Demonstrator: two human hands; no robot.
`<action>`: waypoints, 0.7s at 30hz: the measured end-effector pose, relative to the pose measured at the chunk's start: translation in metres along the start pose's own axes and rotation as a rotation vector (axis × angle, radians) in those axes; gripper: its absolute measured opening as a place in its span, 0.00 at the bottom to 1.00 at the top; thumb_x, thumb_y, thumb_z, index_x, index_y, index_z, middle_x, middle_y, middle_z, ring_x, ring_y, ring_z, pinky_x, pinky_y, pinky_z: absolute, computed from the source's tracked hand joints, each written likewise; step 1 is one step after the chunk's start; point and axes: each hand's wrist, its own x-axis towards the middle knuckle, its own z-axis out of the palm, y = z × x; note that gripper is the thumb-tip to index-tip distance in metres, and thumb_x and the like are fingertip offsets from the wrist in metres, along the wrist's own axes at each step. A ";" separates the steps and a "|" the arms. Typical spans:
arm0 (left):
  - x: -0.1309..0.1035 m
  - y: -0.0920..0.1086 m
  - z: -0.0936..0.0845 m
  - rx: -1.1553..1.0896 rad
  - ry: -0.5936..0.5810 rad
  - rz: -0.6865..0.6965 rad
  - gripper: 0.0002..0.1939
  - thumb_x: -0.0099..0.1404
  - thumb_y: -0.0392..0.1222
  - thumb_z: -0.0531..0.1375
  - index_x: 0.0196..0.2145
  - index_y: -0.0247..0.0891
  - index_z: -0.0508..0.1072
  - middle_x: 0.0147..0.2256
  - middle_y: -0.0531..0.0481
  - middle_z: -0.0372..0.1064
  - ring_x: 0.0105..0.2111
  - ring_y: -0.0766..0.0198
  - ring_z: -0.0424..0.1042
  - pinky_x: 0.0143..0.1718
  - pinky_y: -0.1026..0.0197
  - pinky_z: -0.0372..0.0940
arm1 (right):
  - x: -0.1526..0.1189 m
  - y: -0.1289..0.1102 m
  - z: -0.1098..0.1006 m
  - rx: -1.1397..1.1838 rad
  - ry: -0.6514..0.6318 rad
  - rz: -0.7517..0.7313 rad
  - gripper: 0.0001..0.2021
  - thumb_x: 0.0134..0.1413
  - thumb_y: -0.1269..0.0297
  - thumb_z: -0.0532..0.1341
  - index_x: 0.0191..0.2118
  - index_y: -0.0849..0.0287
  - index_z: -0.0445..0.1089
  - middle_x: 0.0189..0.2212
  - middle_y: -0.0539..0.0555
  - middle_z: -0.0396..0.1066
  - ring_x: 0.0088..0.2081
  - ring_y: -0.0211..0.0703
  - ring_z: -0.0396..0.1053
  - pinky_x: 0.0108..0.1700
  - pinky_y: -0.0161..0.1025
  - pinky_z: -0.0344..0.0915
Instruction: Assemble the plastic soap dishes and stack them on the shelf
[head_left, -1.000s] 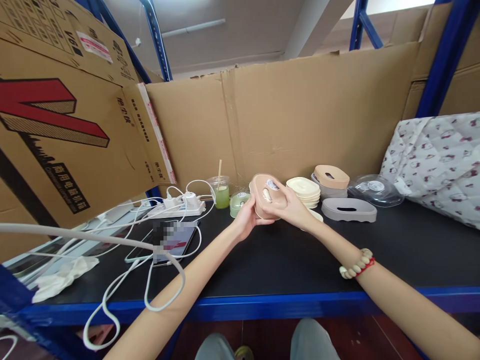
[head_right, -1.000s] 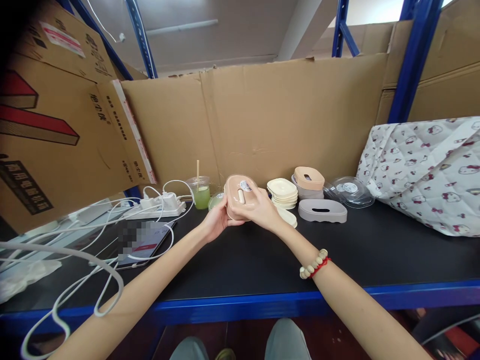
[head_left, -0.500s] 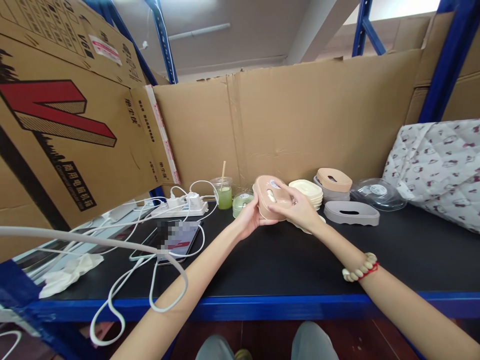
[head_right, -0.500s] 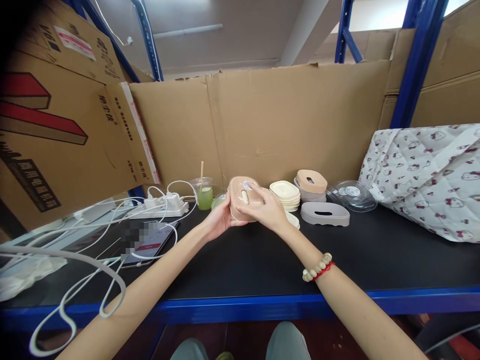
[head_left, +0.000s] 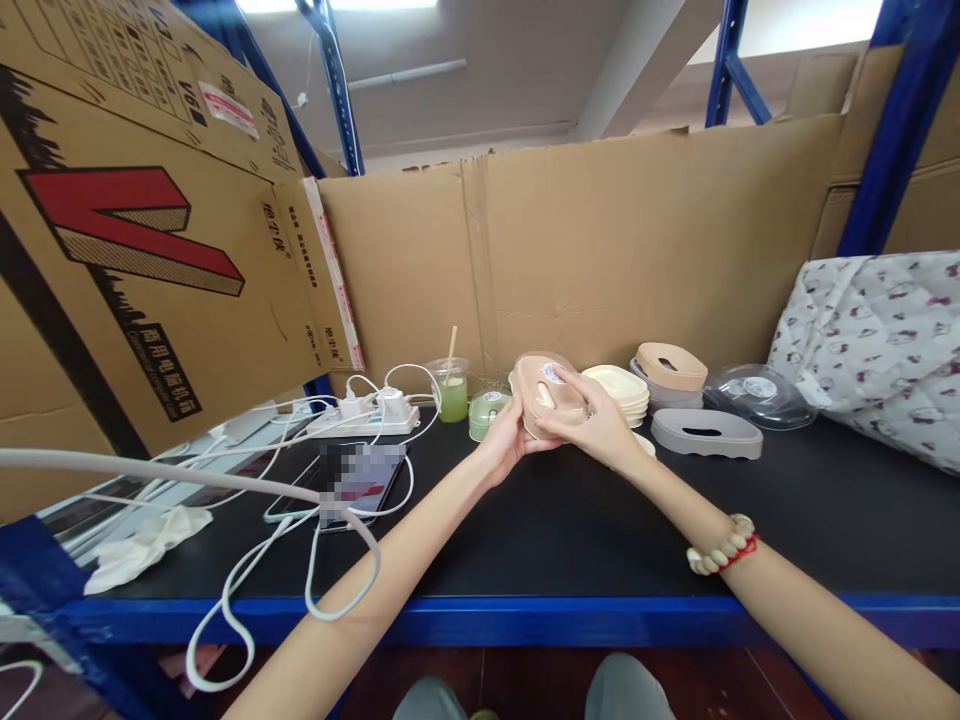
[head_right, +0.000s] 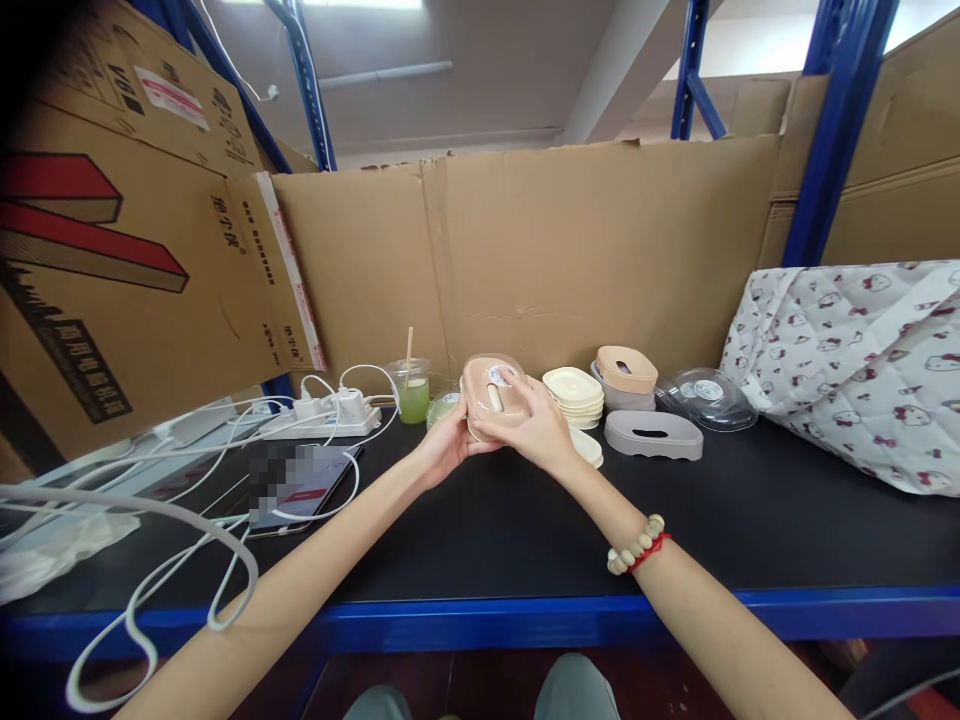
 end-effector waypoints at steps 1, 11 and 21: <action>0.000 -0.001 0.000 -0.014 0.003 0.005 0.23 0.70 0.47 0.44 0.56 0.35 0.64 0.49 0.36 0.70 0.34 0.60 0.76 0.38 0.56 0.71 | 0.000 0.001 0.001 0.005 -0.002 -0.006 0.36 0.32 0.53 0.68 0.54 0.48 0.65 0.53 0.52 0.61 0.56 0.45 0.60 0.60 0.48 0.57; -0.002 0.002 -0.002 0.055 -0.038 -0.010 0.28 0.67 0.58 0.44 0.51 0.37 0.69 0.45 0.40 0.73 0.36 0.59 0.75 0.30 0.62 0.71 | -0.003 0.003 0.004 -0.024 0.027 -0.061 0.34 0.34 0.50 0.67 0.53 0.50 0.67 0.57 0.53 0.56 0.59 0.46 0.56 0.58 0.45 0.61; -0.003 0.001 0.000 0.005 -0.034 0.023 0.23 0.67 0.50 0.50 0.55 0.37 0.65 0.47 0.39 0.71 0.35 0.59 0.75 0.30 0.61 0.70 | -0.006 -0.001 0.005 0.004 0.067 0.008 0.35 0.30 0.45 0.67 0.50 0.51 0.69 0.58 0.54 0.56 0.59 0.49 0.57 0.55 0.45 0.63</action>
